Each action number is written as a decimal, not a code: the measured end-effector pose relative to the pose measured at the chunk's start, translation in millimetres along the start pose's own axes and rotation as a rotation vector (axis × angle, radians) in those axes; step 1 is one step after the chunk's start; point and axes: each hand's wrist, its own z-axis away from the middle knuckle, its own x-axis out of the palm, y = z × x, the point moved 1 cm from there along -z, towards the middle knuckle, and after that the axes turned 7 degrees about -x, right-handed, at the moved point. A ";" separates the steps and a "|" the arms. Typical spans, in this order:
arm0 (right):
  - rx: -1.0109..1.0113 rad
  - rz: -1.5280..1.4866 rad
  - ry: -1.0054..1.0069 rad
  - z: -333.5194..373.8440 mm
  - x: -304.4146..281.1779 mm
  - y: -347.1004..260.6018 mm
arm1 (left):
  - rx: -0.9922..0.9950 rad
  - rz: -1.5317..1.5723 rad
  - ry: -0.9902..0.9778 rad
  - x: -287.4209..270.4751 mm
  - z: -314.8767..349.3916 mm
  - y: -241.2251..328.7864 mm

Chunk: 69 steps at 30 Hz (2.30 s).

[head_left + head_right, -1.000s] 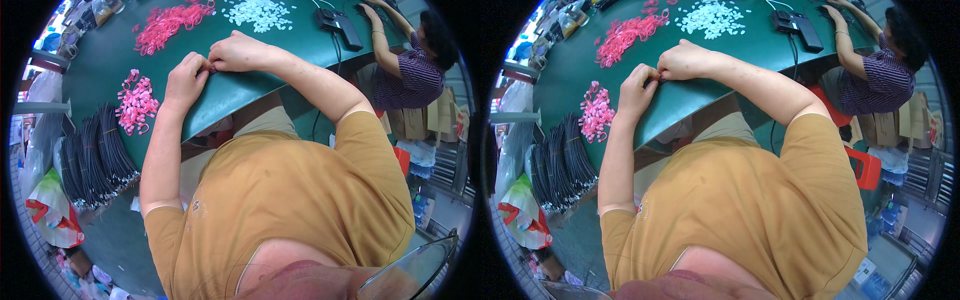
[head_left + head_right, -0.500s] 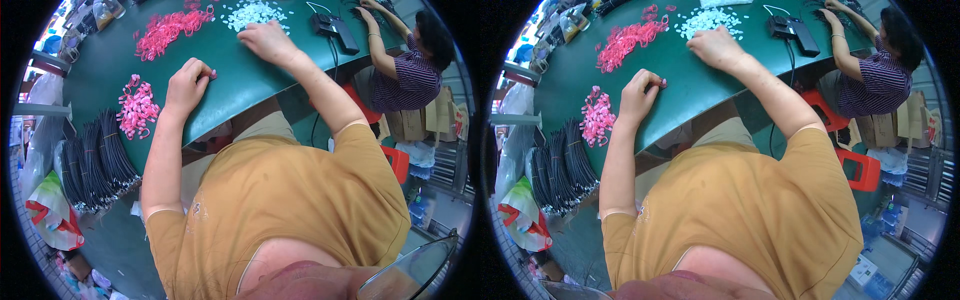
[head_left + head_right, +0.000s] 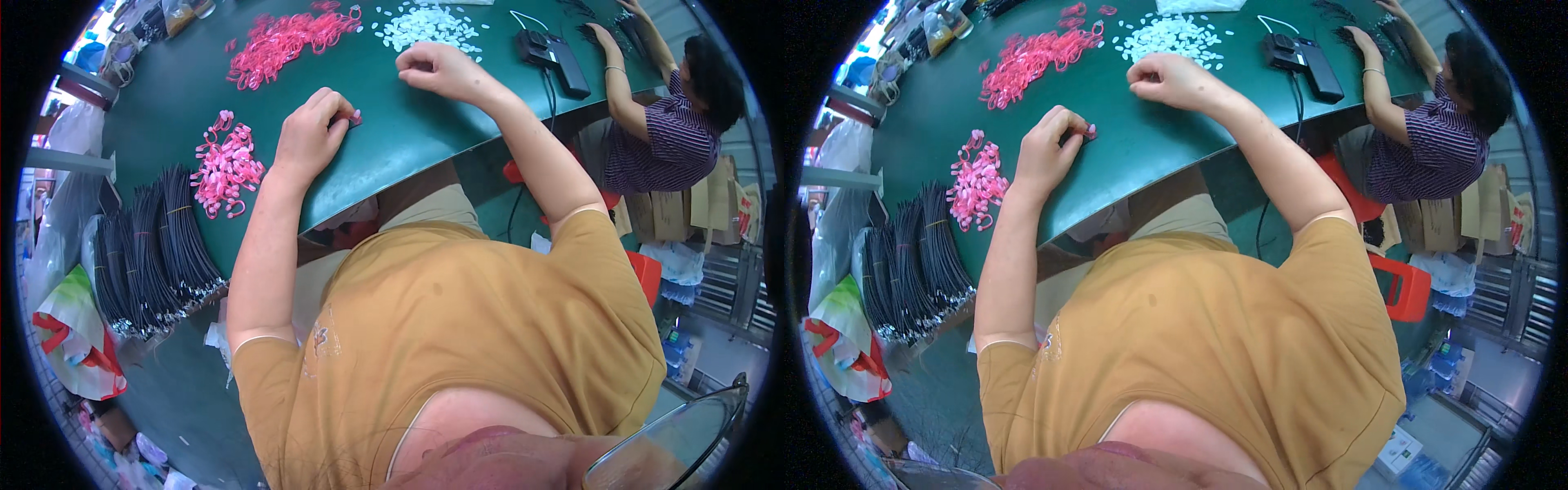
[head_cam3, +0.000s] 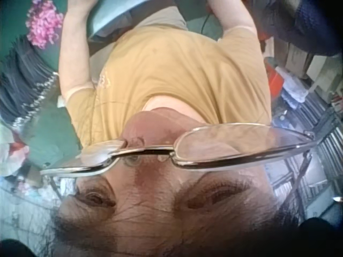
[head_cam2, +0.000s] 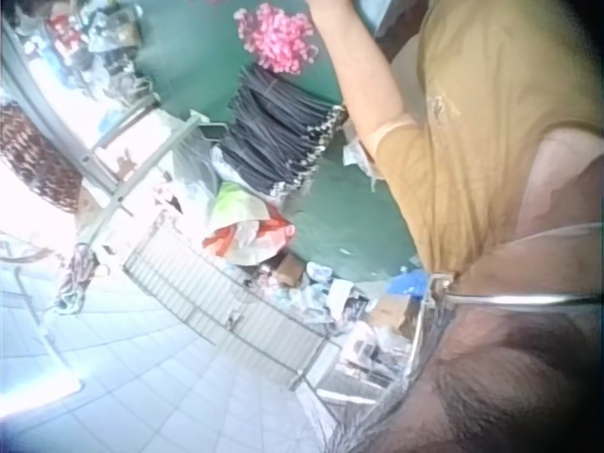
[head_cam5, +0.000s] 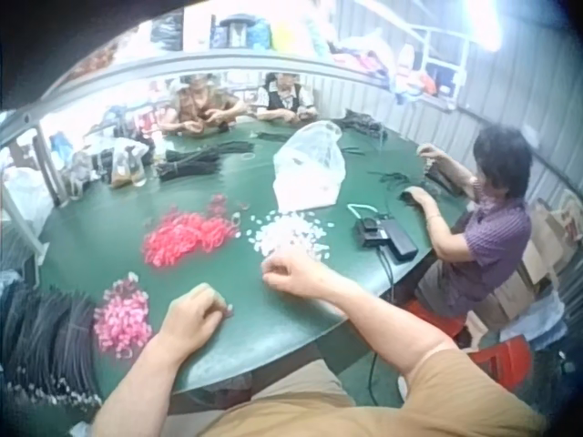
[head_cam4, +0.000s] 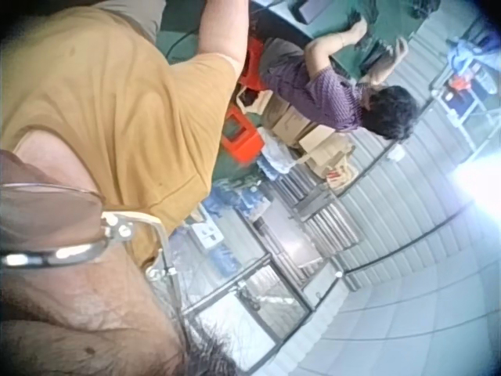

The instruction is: The person assembles plastic clips by taking pink plastic clips and white caps from the table, fitting the white caps onto the clips by hand, and placing the finished clips into a pile on the table.

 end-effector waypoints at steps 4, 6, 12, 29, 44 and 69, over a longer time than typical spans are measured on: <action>0.141 -0.250 -0.146 4.4 23.7 -22.7 | 0.030 0.018 0.031 2.1 -0.7 -3.8; 0.021 0.043 -0.152 5.6 32.4 -30.7 | 0.025 0.022 0.031 2.9 -0.4 -4.4; -0.089 0.211 -0.194 3.3 30.3 -40.1 | 0.001 0.002 0.013 1.5 -0.6 -1.7; -0.096 -0.165 -0.006 -1.9 59.8 -44.8 | 0.040 -0.001 0.035 2.7 -0.7 -4.5; 0.017 -0.284 0.038 0.2 69.4 -43.6 | 0.038 -0.011 0.055 2.8 -0.2 -2.8; -0.235 0.218 0.018 6.2 57.0 -46.4 | 0.023 -0.024 0.033 0.6 0.7 0.0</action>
